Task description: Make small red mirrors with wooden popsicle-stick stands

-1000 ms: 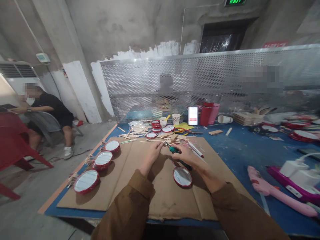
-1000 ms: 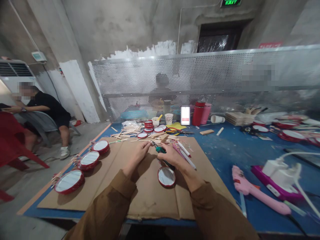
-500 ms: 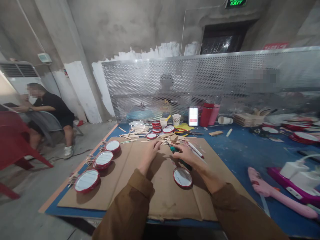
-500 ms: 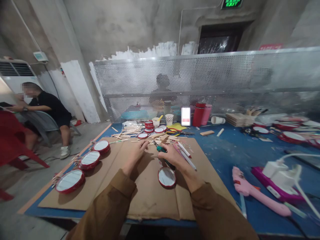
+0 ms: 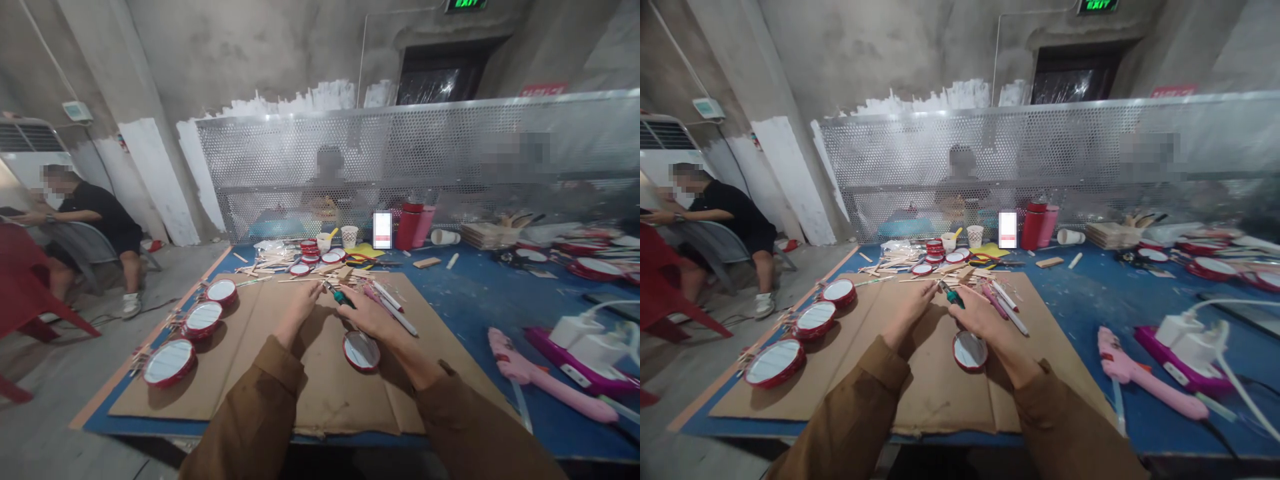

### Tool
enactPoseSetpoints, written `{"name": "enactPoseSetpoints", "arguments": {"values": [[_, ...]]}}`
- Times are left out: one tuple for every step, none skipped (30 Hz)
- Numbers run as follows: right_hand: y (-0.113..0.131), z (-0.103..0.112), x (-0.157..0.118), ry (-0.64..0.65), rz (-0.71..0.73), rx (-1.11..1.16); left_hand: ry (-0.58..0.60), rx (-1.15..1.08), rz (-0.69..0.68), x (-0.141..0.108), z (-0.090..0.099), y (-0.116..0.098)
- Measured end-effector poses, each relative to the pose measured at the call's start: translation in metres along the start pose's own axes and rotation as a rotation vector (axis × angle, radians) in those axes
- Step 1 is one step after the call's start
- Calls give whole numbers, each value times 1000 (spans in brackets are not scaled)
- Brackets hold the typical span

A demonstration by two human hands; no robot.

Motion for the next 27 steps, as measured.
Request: {"name": "enactPoseSetpoints", "arguments": {"values": [[0, -2, -1, -29, 7, -56, -2, -15, 3, 1, -1, 1], [0, -4, -2, -53, 5, -106, -5, -33, -3, 2, -2, 1], [0, -6, -3, -72, -7, -147, -6, -51, -14, 3, -3, 1], [-1, -7, -4, -90, -29, -176, -6, -67, -27, 4, -3, 1], [-1, -8, -5, -101, -57, -194, -4, -77, -34, 5, -4, 1], [-2, -8, -5, -106, -84, -201, 0, -79, -34, 5, -4, 2], [-2, -7, -5, -101, -104, -197, 7, -76, -30, 5, -3, 2], [-2, -6, -4, -86, -116, -182, 10, -70, -27, 4, -3, 3], [-2, -4, -4, -64, -122, -159, 11, -64, -26, 4, -2, 2], [-2, -2, -3, -40, -125, -131, 9, -60, -28, 3, -1, 2], [-2, 1, -2, -16, -123, -101, 9, -59, -30, 3, 0, 1], [-2, 3, -1, 6, -117, -70, 10, -62, -31, 2, 0, -1], [-2, 5, -1, 22, -108, -42, 11, -68, -31, 2, 0, -2], [-2, 6, 0, 32, -99, -15, 9, -76, -29, 1, 1, -4], [-2, 7, 0, 39, -89, 9, 6, -83, -27, 1, 1, -5], [-2, 8, 0, 43, -78, 30, 1, -89, -25, 0, 1, -6], [-1, 8, -1, 46, -71, 45, -3, -94, -25, 0, 1, -7], [-1, 9, -1, 47, -71, 53, -7, -97, -28, 0, 1, -7], [0, 8, -2, 46, -76, 53, -9, -99, -32, 0, 1, -7], [0, 8, -2, 43, -82, 46, -8, -98, -36, 0, 1, -6], [0, 7, -3, 38, -88, 37, -5, -93, -36, 0, 1, -5], [0, 7, -3, 32, -91, 29, -2, -85, -35, 0, 1, -4], [0, 6, -2, 25, -92, 22, 4, -78, -35, 0, 1, -3], [0, 5, -2, 19, -89, 18, 10, -75, -37, 0, 1, -2], [-1, 4, -1, 14, -86, 16, 15, -77, -40, 0, 1, -2], [-2, 3, -1, 11, -81, 16, 16, -81, -43, 1, 1, -2], [-3, 3, 0, 7, -76, 16, 15, -86, -45, 1, 1, -2]]}}
Point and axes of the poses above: each hand's wrist, its own x-axis towards the middle knuckle, its own z-axis out of the back of the hand, y = z × x, the point moved 3 cm from there along x, towards the middle knuckle, and after that the axes turned 11 degrees about -z, right-handed, at the moved point
